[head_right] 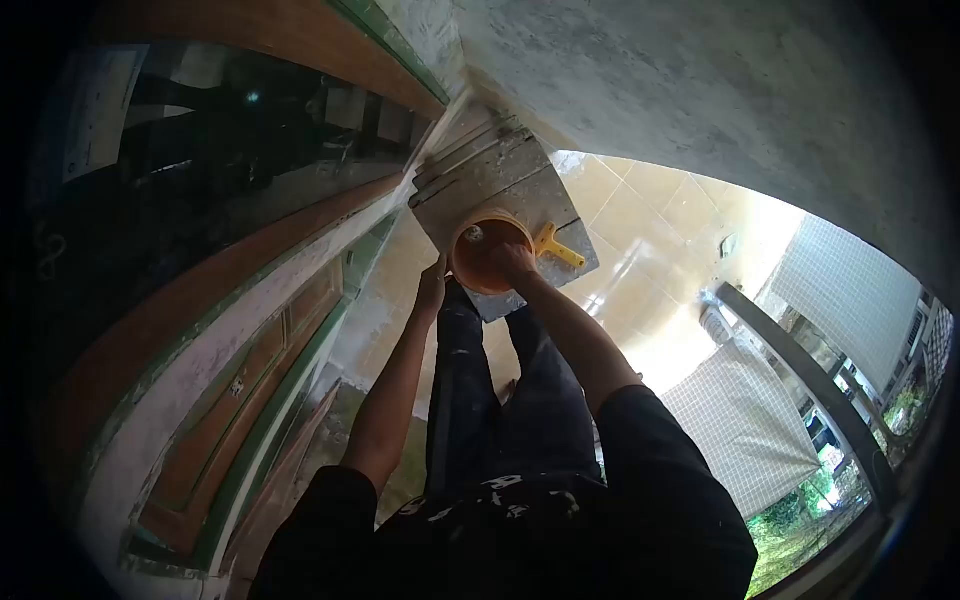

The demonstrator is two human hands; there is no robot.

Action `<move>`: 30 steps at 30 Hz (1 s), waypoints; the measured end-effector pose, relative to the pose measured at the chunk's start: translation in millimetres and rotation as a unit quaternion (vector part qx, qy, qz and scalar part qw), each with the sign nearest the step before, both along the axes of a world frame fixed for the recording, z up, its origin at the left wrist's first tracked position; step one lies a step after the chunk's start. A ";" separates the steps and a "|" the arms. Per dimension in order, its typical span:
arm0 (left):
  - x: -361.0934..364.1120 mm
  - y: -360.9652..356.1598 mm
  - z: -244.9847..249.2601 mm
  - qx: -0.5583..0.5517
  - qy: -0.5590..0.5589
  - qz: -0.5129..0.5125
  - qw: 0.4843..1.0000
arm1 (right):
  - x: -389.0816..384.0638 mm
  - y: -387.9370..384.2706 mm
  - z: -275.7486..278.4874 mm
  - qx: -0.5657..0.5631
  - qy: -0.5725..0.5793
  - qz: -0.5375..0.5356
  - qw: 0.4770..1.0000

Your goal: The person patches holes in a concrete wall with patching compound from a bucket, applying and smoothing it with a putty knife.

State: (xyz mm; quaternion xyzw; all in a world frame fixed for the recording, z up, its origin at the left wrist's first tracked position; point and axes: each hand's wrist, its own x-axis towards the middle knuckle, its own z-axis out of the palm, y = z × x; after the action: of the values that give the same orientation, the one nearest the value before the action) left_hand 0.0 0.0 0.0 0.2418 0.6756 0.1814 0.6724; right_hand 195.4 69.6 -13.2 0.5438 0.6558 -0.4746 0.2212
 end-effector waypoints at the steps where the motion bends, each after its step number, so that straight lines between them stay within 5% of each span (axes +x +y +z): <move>1: 0.7 0.7 -1.6 0.002 -0.003 0.004 1.000 | -0.6 5.2 4.5 0.005 0.000 0.006 1.000; 11: 6.1 -7.1 -0.3 0.035 0.027 0.056 0.997 | -0.2 1.2 -38.7 0.054 0.036 -0.029 0.997; 14: 6.5 -5.0 3.9 0.029 0.024 0.063 0.997 | -10.0 19.2 -1.6 0.006 0.001 0.006 1.000; 17: 5.6 -8.9 -6.2 0.027 0.023 0.064 0.997 | -11.8 16.9 -0.2 0.085 0.025 -0.018 0.996; 30: 4.5 -7.6 -7.1 0.061 0.031 0.070 0.995 | 9.8 2.3 5.4 0.038 0.072 0.028 0.996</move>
State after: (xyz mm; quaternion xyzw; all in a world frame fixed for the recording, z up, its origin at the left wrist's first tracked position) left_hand 4.5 -7.6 -7.1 0.2398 0.6990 0.2612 0.6211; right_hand 205.2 72.0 -7.8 0.4975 0.7027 -0.4810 0.1655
